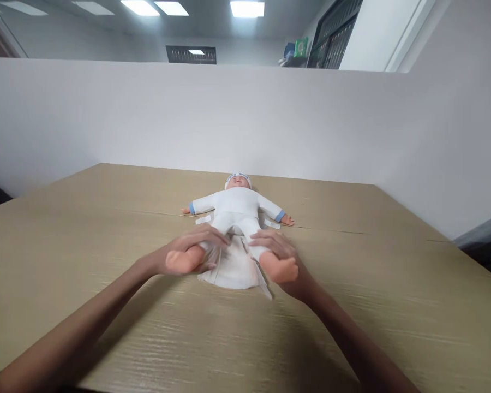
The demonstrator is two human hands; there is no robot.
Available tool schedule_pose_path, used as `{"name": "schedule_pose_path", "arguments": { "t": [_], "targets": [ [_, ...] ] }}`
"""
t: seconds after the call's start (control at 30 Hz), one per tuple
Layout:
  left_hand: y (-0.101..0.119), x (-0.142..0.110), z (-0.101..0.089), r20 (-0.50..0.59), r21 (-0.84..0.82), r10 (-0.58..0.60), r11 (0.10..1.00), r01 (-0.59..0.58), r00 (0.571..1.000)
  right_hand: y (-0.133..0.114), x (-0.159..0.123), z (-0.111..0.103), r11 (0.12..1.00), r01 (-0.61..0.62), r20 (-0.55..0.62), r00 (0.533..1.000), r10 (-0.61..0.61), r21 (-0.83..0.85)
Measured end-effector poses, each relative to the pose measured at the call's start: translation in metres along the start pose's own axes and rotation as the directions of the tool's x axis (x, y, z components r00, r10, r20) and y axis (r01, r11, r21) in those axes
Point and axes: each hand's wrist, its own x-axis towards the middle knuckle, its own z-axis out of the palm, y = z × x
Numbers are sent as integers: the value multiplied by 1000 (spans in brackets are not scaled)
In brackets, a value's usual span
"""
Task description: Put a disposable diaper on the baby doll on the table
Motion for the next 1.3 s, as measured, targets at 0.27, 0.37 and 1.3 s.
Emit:
{"name": "schedule_pose_path", "arguments": {
  "t": [0.27,0.37,1.3],
  "targets": [
    [-47,-52,5,213,145,30,987,-62,977,58,-41,4,932,338,266,917,-296,-128],
    [-46,-52,4,233,211,-21,977,-29,972,58,-45,2,930,330,361,897,-255,-163],
    [-9,-37,44,74,439,-294,868,233,953,11,-30,-14,992,105,398,915,-71,-63]
  ]
}}
